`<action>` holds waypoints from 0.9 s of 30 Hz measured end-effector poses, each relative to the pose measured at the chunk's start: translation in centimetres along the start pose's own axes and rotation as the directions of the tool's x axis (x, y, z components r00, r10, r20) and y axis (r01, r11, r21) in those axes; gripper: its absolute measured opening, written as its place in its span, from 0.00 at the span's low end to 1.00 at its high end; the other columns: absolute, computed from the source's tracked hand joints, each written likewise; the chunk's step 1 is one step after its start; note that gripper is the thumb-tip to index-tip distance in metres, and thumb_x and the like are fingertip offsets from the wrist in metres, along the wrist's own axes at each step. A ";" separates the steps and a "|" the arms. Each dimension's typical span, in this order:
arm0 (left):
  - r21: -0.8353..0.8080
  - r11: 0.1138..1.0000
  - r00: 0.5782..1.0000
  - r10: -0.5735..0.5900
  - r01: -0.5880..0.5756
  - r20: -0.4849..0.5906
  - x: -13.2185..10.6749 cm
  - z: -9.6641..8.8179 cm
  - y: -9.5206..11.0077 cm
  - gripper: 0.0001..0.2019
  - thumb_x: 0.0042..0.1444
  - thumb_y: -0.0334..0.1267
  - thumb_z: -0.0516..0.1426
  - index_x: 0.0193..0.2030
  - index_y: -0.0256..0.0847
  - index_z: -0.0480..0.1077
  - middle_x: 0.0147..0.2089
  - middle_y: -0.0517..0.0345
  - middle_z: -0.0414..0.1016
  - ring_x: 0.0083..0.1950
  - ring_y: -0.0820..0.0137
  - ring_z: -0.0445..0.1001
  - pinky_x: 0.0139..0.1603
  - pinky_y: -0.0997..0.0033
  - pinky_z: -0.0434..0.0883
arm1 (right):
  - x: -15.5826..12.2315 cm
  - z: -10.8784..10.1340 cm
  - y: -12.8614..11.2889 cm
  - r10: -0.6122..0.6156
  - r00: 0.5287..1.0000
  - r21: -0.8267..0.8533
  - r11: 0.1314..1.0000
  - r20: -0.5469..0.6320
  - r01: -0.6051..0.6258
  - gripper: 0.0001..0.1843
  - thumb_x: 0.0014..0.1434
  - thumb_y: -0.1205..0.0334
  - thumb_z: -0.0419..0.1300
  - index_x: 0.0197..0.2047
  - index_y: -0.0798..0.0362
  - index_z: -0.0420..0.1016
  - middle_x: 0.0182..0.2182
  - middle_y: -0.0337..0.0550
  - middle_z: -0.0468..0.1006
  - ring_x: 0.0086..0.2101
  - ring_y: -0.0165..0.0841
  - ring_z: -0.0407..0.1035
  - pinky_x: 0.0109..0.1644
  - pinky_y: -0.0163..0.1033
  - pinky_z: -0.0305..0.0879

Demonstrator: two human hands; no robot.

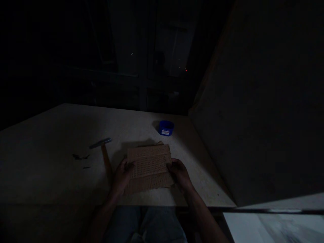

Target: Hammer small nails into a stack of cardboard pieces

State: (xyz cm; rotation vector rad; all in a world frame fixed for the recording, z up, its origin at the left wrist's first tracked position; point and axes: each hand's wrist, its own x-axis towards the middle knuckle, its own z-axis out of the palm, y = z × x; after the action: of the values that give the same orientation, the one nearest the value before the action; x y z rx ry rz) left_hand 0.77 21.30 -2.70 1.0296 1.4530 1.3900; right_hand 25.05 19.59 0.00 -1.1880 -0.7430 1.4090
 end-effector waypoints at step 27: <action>0.237 0.952 0.978 0.171 -0.195 0.117 4.3 8.1 -0.6 0.17 0.56 0.40 0.56 0.52 0.39 0.71 0.49 0.49 0.79 0.51 0.62 0.78 0.52 0.62 0.73 | 4.7 -6.0 -0.6 -0.224 0.963 -0.120 0.971 -0.151 0.207 0.16 0.44 0.54 0.72 0.37 0.49 0.81 0.37 0.46 0.83 0.39 0.43 0.75 0.43 0.46 0.71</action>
State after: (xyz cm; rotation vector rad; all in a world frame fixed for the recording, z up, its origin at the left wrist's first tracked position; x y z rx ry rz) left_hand 7.27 27.81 -3.64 1.4020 1.5171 1.2884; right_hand 31.30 23.18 -2.46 -1.2456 -0.8112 1.0906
